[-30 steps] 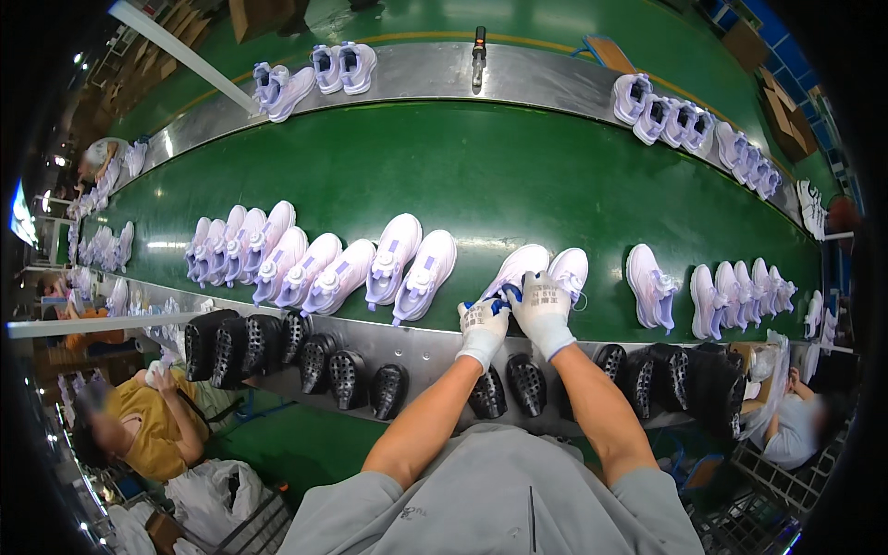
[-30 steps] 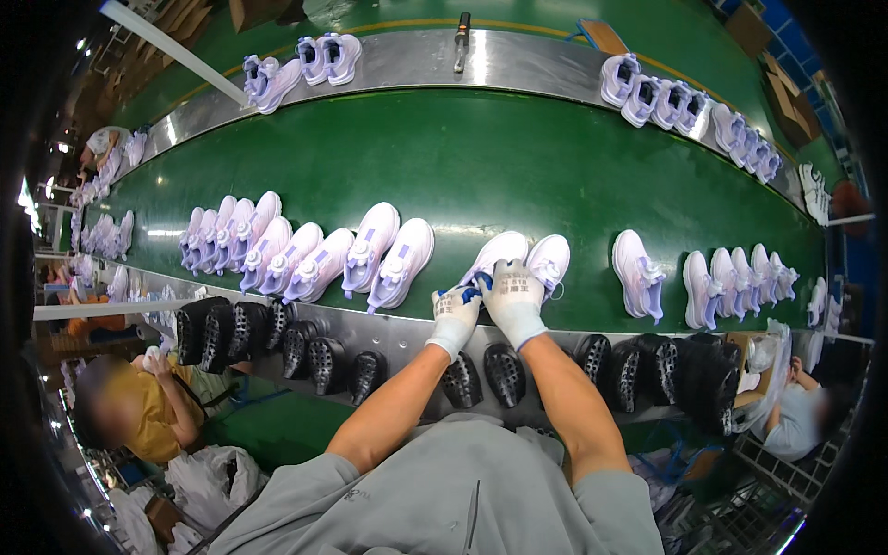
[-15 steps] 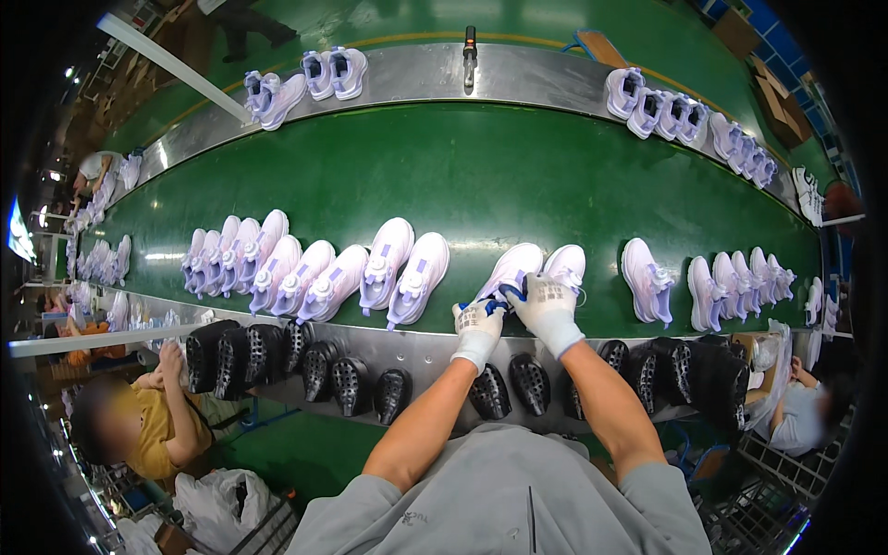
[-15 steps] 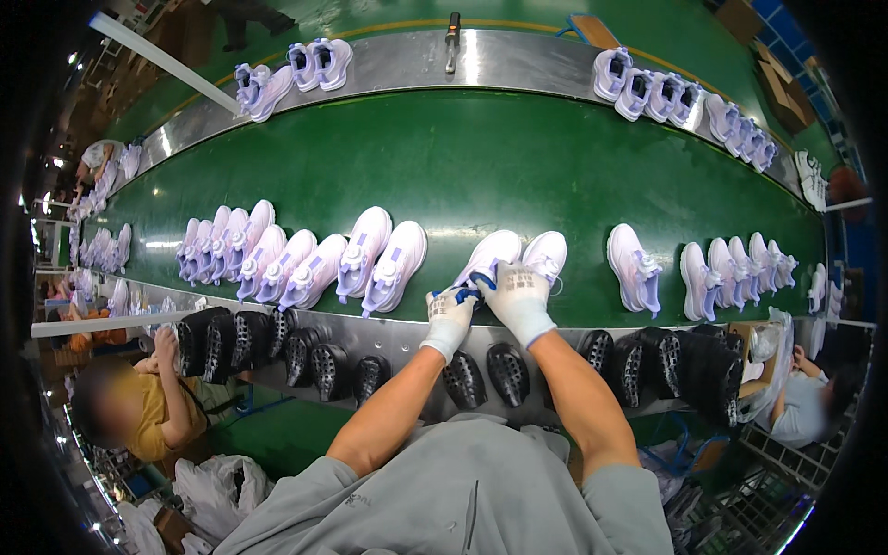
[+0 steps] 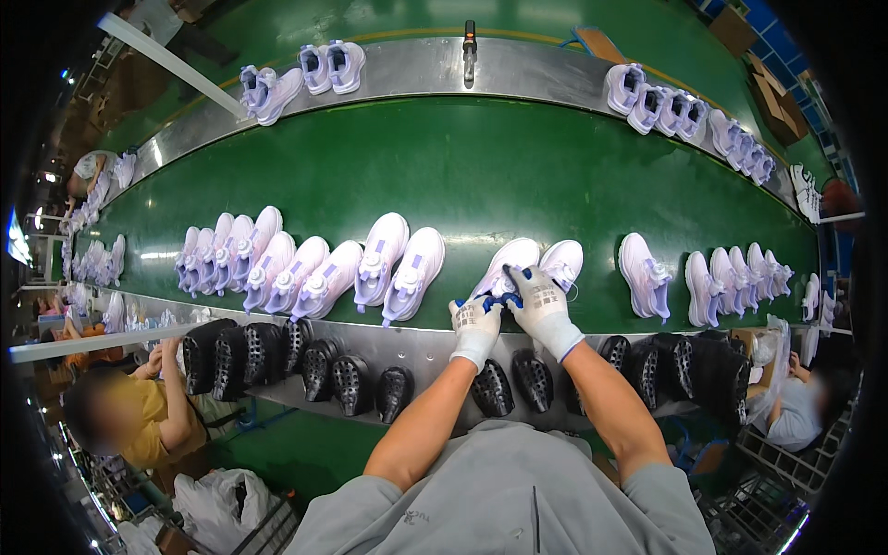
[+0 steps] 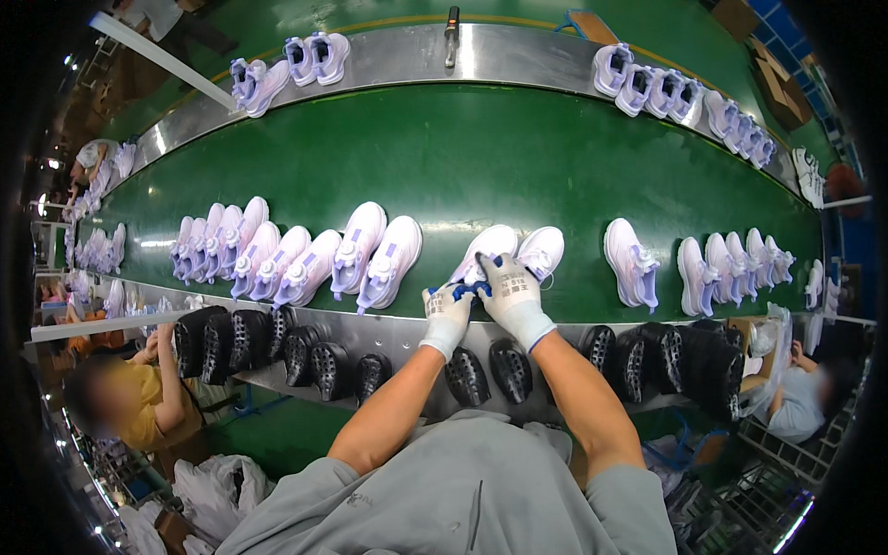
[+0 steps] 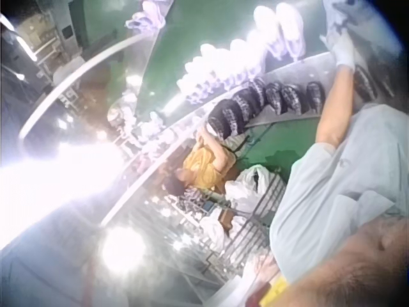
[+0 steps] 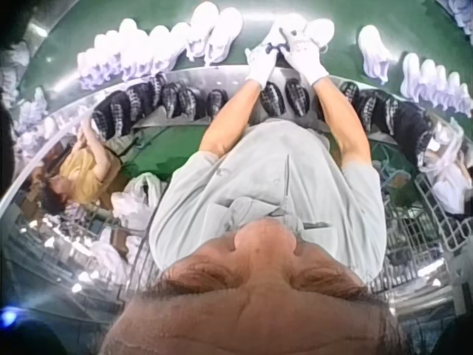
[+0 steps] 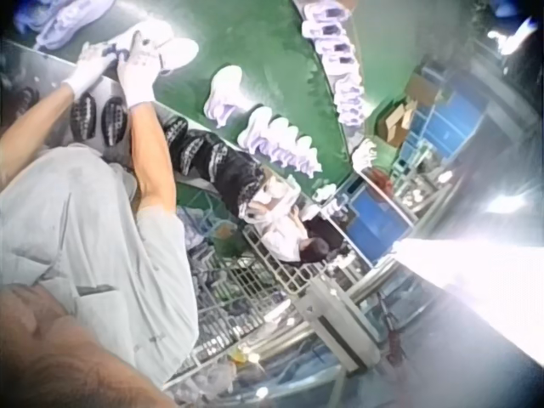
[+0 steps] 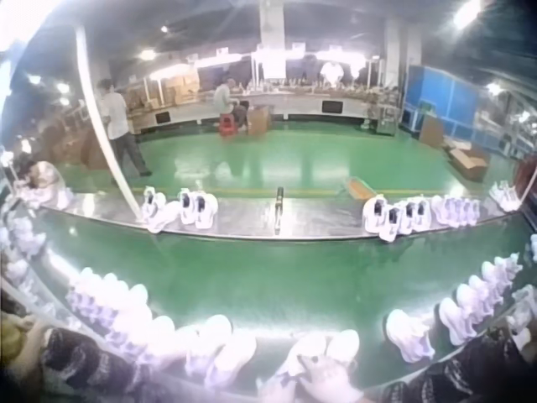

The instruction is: The person wipes the uppers of white sneakers on a moving conveyor belt using a blue cloth. They handle each shoe individually, wiping the exterior surfaces, then place the shoes back on the belt. The task is performed continuously as new shoes arrive on the line.

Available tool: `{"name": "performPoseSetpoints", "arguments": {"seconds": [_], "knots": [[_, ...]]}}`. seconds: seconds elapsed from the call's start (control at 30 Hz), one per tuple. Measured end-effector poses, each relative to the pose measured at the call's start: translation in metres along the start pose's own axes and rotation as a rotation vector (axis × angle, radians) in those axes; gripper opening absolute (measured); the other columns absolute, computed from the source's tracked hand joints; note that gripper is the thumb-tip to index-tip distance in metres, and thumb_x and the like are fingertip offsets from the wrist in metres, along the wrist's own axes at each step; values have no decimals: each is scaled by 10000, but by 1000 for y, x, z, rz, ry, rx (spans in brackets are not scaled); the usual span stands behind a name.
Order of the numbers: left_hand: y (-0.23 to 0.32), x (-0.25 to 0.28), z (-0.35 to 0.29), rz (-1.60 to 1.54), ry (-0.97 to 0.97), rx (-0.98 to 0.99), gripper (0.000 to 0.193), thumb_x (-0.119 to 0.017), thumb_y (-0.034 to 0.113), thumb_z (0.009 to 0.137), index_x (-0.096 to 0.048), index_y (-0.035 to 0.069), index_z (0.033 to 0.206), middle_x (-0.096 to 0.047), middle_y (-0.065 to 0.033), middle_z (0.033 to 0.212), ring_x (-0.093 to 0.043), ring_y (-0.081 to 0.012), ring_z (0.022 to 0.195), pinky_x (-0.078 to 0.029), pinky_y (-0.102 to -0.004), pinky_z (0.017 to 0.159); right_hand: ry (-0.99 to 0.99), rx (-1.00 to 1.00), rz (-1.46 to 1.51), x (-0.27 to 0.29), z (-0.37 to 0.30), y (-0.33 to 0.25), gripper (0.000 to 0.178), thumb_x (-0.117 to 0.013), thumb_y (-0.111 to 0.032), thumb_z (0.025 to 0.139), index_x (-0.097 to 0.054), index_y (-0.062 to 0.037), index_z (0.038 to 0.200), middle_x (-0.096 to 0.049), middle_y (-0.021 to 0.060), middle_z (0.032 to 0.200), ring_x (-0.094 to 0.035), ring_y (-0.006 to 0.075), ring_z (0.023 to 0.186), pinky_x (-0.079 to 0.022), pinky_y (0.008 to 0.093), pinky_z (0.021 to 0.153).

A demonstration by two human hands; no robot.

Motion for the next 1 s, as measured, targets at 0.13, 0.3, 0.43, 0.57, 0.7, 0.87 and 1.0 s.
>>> {"name": "performPoseSetpoints", "arguments": {"seconds": [0.13, 0.3, 0.43, 0.57, 0.7, 0.87, 1.0], "knots": [[-7, -1, 1, 12, 1, 26, 336, -578, 337, 964, -785, 86, 1047, -747, -149, 1150, -648, -325, 1117, -309, -486, 1114, -41, -11, -35, -4, 9, -7, 443, -727, -369, 905, -670, -64, 1221, -657, 161, 1184, -677, 312, 1082, -562, 441, 884], [-3, 9, -3, 2, 31, -5, 341, -569, 340, 970, -777, 82, 1050, -740, -148, 1155, -648, -327, 1115, -310, -499, 1112, -219, -97, -56, 2, 11, -9, 503, -729, -355, 903, -644, -53, 1296, -623, 180, 1266, -663, 325, 1126, -559, 436, 912], [-10, 6, -1, -8, -5, 10, 337, -567, 331, 971, -775, 76, 1047, -736, -155, 1163, -638, -331, 1138, -293, -517, 1137, -73, 101, 8, 14, 6, -13, 529, -736, -246, 882, -608, -62, 1362, -598, 198, 1288, -647, 352, 1140, -546, 437, 951], [-11, 8, -1, 42, 22, -25, 319, -563, 320, 974, -775, 89, 1032, -744, -142, 1140, -643, -325, 1115, -309, -518, 1111, -54, 221, -6, -10, 13, -10, 476, -716, -256, 894, -619, -54, 1314, -617, 199, 1229, -644, 352, 1098, -540, 436, 941], [-18, -2, 1, 80, 16, -64, 345, -524, 341, 989, -783, 118, 1032, -758, -126, 1134, -669, -296, 1069, -337, -465, 1073, -113, 70, -43, -16, 18, -17, 387, -676, -356, 933, -655, -50, 1170, -671, 175, 1128, -679, 336, 1035, -562, 433, 875], [-19, 5, 3, 80, 73, -89, 326, -502, 278, 981, -772, 114, 901, -767, -126, 1018, -683, -323, 955, -362, -472, 1005, -103, -120, -41, -13, 19, -26, 406, -654, -424, 953, -677, -59, 1130, -700, 179, 1104, -707, 323, 994, -577, 429, 838], [-12, 16, -2, 62, 113, -89, 330, -506, 295, 988, -744, 101, 868, -754, -119, 964, -667, -324, 958, -362, -480, 971, -66, -157, 33, -3, 17, -28, 409, -694, -400, 929, -675, -52, 1144, -680, 190, 1154, -697, 349, 1027, -565, 448, 900]]}}
Point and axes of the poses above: each hand's wrist, its own z-axis towards the middle knuckle, its own x-axis out of the back of the hand, y = z × x, the point moved 7 cm from there along z, towards the middle knuckle
